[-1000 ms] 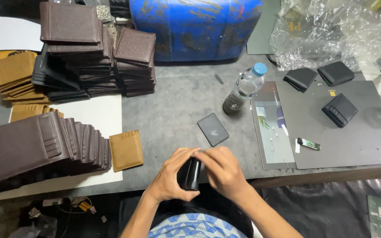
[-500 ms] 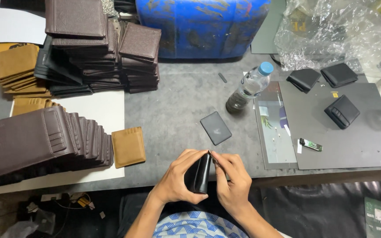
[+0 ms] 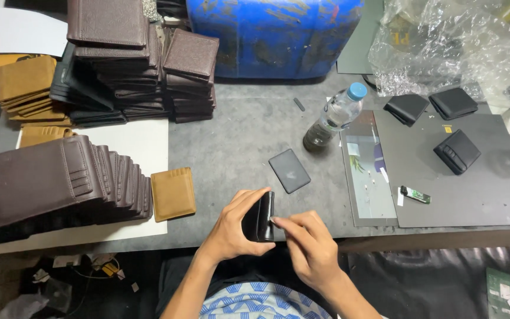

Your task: Inserting cards into leather wallets and stacking them on a workbench

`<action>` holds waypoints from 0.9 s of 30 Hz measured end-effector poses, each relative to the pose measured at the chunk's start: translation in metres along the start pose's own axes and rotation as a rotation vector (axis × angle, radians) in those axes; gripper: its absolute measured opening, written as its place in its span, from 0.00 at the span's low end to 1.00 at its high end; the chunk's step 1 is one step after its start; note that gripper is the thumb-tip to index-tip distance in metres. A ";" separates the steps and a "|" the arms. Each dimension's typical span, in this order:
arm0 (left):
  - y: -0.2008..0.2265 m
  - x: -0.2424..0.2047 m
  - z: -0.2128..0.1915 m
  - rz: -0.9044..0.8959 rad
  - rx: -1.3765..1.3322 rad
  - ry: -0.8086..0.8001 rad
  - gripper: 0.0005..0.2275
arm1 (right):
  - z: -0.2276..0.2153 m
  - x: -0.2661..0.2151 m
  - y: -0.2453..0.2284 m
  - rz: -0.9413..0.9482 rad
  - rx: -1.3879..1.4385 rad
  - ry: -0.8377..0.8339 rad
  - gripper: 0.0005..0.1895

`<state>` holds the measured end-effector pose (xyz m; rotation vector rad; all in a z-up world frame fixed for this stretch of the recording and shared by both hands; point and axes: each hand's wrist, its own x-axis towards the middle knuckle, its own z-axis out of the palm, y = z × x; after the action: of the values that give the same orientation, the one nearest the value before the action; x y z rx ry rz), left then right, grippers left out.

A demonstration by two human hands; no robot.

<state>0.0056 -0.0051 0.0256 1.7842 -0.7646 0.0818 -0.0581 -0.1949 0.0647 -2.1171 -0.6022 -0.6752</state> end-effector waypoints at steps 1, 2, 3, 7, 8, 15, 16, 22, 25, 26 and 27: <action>0.000 -0.001 -0.001 -0.002 -0.003 -0.001 0.39 | -0.001 0.001 -0.004 0.003 -0.001 -0.001 0.15; -0.001 -0.001 -0.002 -0.017 -0.029 -0.029 0.40 | -0.002 0.002 -0.007 -0.062 0.059 -0.098 0.14; -0.002 0.001 -0.004 -0.026 -0.050 -0.056 0.41 | -0.002 0.006 -0.009 -0.134 0.117 -0.191 0.13; -0.009 -0.007 -0.003 -0.172 -0.305 -0.003 0.39 | -0.002 0.005 -0.012 0.036 0.244 -0.072 0.12; -0.009 -0.009 -0.002 -0.242 -0.525 0.024 0.45 | 0.002 0.006 -0.009 0.168 0.184 0.040 0.12; -0.015 -0.025 0.029 -0.293 -1.277 0.132 0.42 | 0.037 0.015 -0.002 0.353 0.039 0.209 0.14; -0.014 -0.025 0.031 -0.294 -1.275 0.132 0.42 | 0.044 0.013 -0.003 0.354 0.041 0.209 0.14; -0.033 -0.043 0.050 -0.415 -1.096 0.259 0.41 | 0.061 0.001 -0.019 -0.002 0.075 0.044 0.16; -0.055 -0.057 0.062 -0.488 -1.186 0.211 0.51 | 0.062 -0.001 -0.002 -0.119 0.020 0.037 0.15; -0.074 -0.070 0.075 -0.531 -1.154 0.367 0.45 | 0.064 -0.001 0.008 -0.020 -0.081 0.103 0.16; -0.094 -0.080 0.087 -0.569 -1.116 0.523 0.39 | 0.065 0.001 0.018 0.075 -0.181 0.170 0.18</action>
<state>-0.0348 -0.0304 -0.1173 0.7732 0.1340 -0.2169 -0.0293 -0.1516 0.0212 -2.2079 -0.3784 -0.8848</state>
